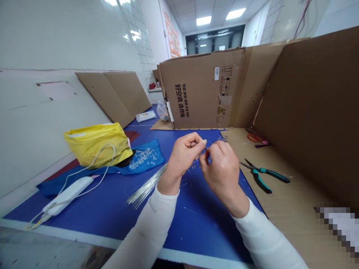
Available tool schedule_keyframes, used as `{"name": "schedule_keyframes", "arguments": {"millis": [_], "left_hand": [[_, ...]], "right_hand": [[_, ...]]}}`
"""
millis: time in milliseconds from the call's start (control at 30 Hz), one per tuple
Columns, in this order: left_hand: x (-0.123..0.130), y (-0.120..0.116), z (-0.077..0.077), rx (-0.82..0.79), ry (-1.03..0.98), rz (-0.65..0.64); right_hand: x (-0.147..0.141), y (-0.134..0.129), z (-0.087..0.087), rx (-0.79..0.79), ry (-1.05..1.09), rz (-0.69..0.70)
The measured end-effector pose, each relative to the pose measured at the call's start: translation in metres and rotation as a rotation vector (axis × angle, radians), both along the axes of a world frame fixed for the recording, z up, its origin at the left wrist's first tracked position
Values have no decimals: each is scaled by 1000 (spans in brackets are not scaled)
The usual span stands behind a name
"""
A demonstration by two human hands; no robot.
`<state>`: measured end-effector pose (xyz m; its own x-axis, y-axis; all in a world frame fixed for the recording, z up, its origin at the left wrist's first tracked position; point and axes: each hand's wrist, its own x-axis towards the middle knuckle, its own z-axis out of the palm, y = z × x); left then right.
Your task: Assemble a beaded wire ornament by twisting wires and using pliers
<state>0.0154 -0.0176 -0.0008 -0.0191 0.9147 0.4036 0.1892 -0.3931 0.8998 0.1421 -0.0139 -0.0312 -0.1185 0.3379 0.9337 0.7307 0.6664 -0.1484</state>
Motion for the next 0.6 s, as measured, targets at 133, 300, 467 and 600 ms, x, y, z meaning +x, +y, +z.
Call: {"name": "schedule_keyframes", "arguments": {"millis": [133,300,467,600], "left_hand": [[1,-1,0,-26,-66,-13],[-9,2,4,7,-212,-20],[-21,4,9,-7,-259,-142],[-22,4,8,25,-256,-224]], "right_hand": [[-1,2,-4,36,70,26],[8,2,0,32,196,110],[22,-1,14,-163,226,245],[26,-3,20,-261,182,379]]}}
